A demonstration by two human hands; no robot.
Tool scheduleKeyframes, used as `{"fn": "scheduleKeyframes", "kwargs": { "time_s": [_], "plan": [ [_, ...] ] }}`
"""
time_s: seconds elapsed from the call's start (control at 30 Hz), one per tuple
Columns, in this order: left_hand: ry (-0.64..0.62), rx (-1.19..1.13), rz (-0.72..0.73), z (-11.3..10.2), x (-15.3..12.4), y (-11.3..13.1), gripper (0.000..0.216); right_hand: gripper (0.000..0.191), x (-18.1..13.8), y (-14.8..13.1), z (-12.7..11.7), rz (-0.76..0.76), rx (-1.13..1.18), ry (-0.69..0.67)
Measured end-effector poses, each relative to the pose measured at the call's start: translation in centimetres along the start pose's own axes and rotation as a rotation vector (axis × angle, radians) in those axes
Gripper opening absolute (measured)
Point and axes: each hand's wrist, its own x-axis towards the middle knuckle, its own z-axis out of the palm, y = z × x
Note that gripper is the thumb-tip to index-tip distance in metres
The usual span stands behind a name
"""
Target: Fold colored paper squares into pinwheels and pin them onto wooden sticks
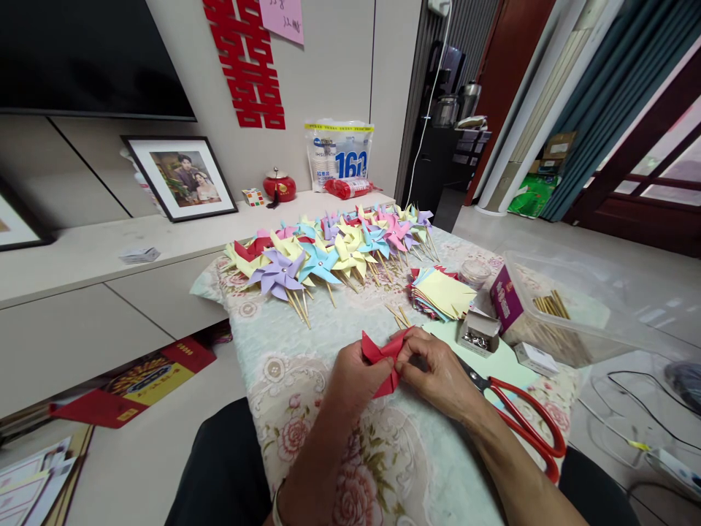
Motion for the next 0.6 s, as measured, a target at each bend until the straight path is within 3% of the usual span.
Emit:
{"fn": "scheduleKeyframes", "kwargs": {
  "time_s": [0.37, 0.5, 0.6],
  "plan": [
    [0.002, -0.047, 0.018, -0.1, 0.2, -0.4, 0.01, 0.013, 0.0, 0.1, 0.2, -0.002, -0.017, 0.007],
    [0.027, -0.226, -0.028, -0.2, 0.0, -0.2, 0.014, 0.004, -0.1, -0.3, -0.6, -0.036, -0.08, 0.102],
    [0.086, -0.35, -0.062, -0.2, -0.2, 0.3, 0.016, 0.01, -0.6, -0.5, -2.9, -0.075, -0.234, 0.212]
  ]
}}
